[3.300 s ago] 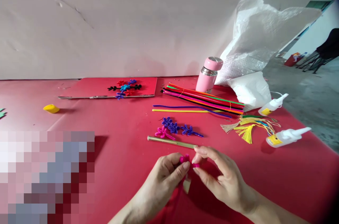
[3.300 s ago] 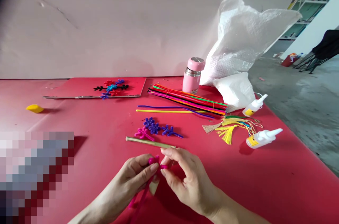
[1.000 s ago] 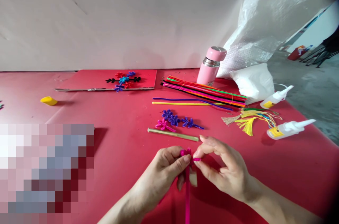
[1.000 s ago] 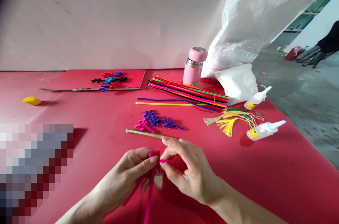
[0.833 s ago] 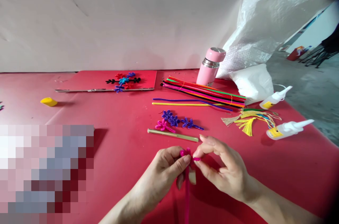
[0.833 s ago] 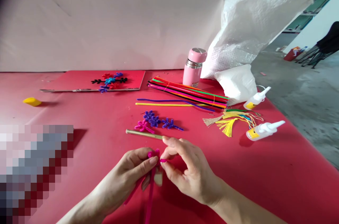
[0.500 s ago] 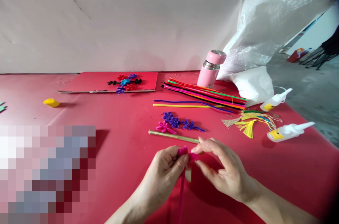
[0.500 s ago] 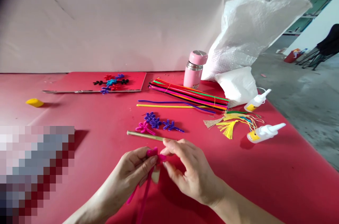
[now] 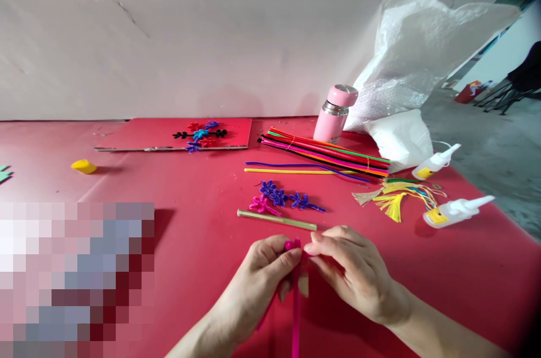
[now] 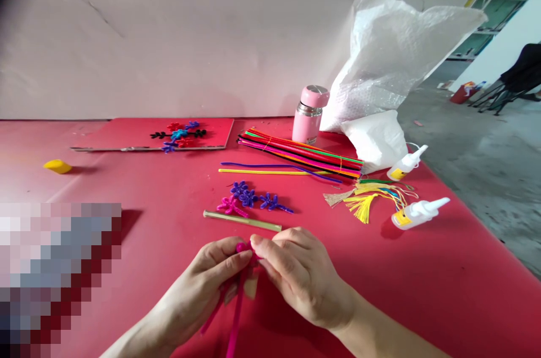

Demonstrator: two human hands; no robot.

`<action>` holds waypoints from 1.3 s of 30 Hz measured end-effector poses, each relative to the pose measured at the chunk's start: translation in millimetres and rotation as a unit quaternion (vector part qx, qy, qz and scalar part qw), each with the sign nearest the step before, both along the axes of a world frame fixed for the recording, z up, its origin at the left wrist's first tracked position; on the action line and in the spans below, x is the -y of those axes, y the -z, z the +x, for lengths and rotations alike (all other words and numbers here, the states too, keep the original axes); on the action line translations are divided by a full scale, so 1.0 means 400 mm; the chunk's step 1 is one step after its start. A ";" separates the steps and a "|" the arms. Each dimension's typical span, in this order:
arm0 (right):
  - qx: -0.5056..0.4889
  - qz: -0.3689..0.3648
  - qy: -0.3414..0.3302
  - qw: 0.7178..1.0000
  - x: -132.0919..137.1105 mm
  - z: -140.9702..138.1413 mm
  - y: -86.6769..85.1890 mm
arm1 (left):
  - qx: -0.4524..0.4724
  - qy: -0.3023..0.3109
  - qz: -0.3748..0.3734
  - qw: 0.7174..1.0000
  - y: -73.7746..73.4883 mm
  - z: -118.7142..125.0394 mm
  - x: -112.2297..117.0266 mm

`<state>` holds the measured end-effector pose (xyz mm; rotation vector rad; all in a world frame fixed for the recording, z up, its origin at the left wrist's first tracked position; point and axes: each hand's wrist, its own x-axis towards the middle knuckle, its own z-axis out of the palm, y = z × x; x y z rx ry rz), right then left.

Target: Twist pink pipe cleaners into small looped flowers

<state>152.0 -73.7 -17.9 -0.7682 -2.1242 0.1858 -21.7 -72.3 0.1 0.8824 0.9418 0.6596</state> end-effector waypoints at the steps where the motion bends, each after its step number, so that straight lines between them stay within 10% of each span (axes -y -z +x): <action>1: -0.019 -0.018 0.006 1.000 0.002 -0.003 -0.003 | 0.004 -0.005 0.002 1.000 0.004 -0.001 0.001; 9: -0.166 -0.331 0.042 0.928 0.022 -0.027 -0.007 | -0.100 -0.027 0.132 0.986 -0.009 0.011 0.005; 30: -0.340 -0.548 -0.079 0.760 0.000 -0.015 -0.029 | -0.141 0.038 0.223 0.964 -0.004 0.002 0.009; 33: -0.308 -0.529 -0.063 0.788 0.002 -0.016 -0.027 | -0.130 0.034 0.211 0.968 -0.005 0.001 0.010; 39: -0.123 -0.246 0.039 0.961 0.010 -0.010 -0.010 | -0.065 -0.019 0.115 0.991 -0.010 0.011 0.004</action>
